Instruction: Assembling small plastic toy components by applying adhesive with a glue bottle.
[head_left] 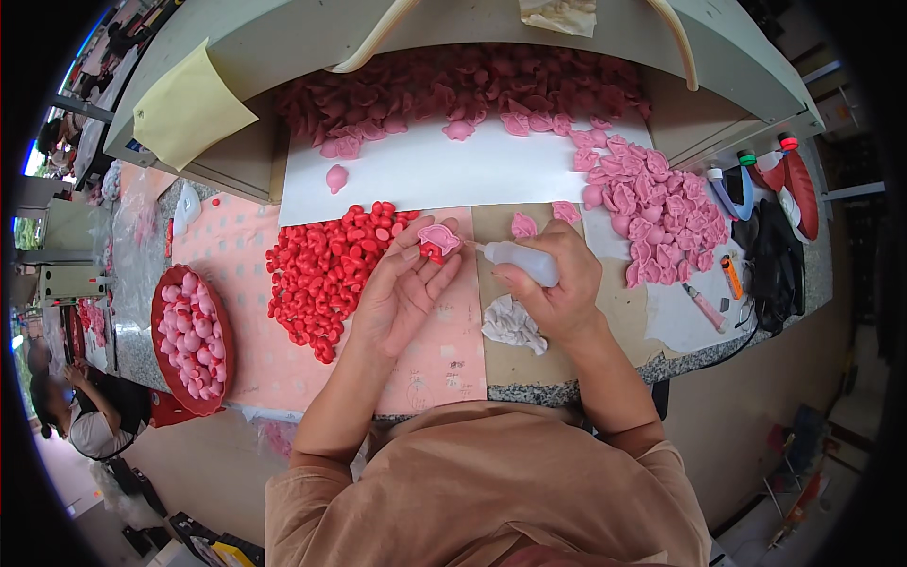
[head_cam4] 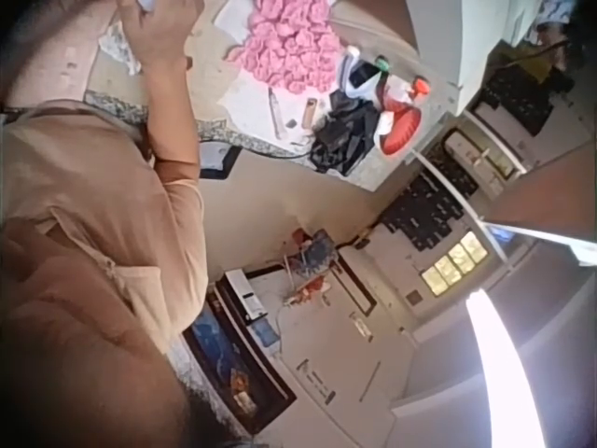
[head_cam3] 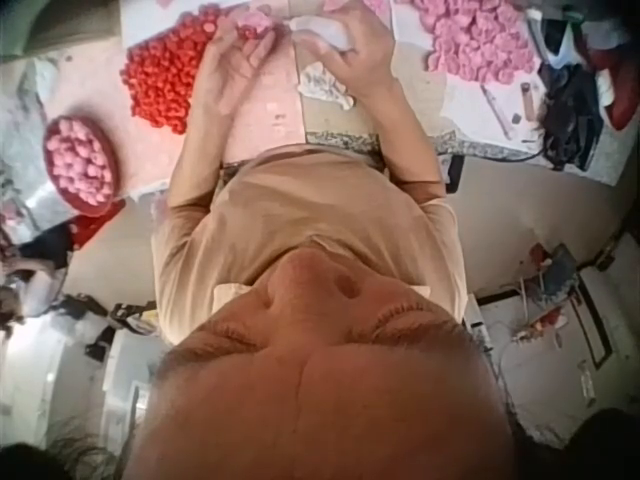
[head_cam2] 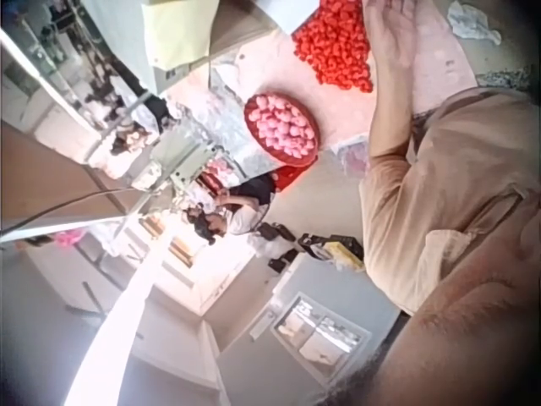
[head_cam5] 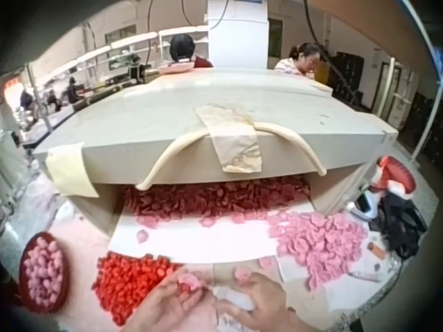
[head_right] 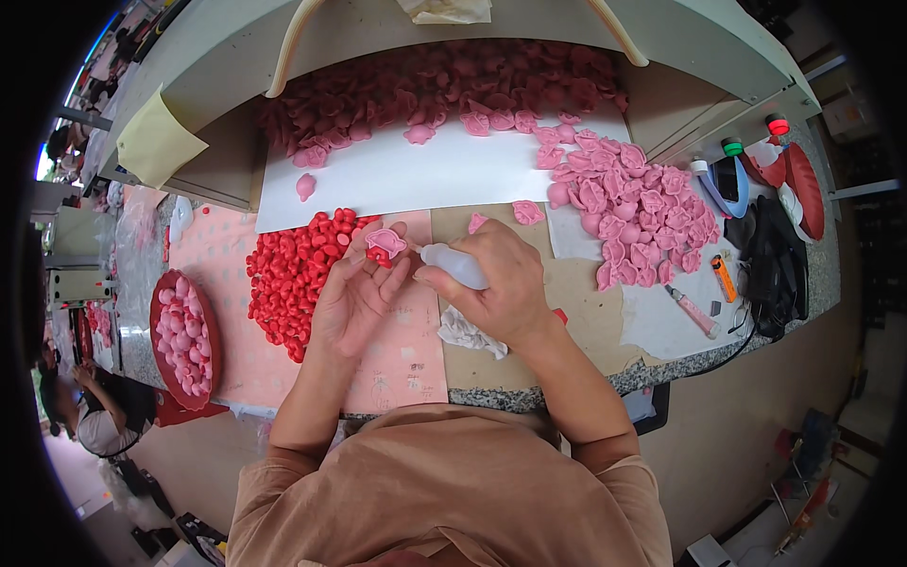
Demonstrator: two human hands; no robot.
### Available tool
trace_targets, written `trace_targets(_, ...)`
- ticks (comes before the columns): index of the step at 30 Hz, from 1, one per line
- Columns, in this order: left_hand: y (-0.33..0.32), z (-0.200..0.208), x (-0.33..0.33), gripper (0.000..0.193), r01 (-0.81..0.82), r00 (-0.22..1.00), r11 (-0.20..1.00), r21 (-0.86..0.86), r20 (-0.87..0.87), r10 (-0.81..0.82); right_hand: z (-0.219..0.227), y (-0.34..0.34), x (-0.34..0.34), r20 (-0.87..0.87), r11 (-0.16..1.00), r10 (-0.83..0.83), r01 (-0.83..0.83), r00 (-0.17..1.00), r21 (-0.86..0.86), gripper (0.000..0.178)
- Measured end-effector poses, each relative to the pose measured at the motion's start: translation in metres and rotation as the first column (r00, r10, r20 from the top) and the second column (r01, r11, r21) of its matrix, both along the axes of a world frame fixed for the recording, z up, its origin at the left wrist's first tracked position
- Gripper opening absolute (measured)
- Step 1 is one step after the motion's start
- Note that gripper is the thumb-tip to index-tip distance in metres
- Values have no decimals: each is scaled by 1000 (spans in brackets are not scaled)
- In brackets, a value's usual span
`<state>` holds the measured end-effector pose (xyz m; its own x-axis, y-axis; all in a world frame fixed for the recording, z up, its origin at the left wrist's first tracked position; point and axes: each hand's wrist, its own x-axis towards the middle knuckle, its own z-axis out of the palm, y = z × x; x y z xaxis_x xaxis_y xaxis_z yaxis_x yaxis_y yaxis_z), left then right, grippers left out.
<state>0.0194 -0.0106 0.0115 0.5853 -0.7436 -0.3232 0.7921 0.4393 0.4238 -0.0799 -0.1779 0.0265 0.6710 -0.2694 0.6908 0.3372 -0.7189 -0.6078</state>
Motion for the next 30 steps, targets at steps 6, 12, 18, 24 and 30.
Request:
trace_targets(6, 0, -1, 1, 45, -12, 1000, 1000, -2, -15, 12, 0, 0, -2, -1, 1000, 5, -5, 1000, 15, 28)
trace_targets(12, 1, 0, 1, 44, -8, 1000, 1000, 6, -6, 8, -1, 1, -1, 1, 1000, -4, 4, 1000, -4, 28)
trace_targets(18, 1, -2, 0, 42, -8, 999, 1000, 8, 38, 8, -1, 1, 0, -5, 1000, -12, 12, 1000, -21, 27)
trace_targets(24, 1, -5, 0, 42, -19, 999, 1000, 19, 38, 18, 0, 2, -1, -4, 1000, -4, 4, 1000, 6, 27)
trace_targets(30, 1, -3, 0, 41, -19, 999, 1000, 10, 38, 19, 0, 2, -1, -6, 1000, 2, -2, 1000, 4, 27)
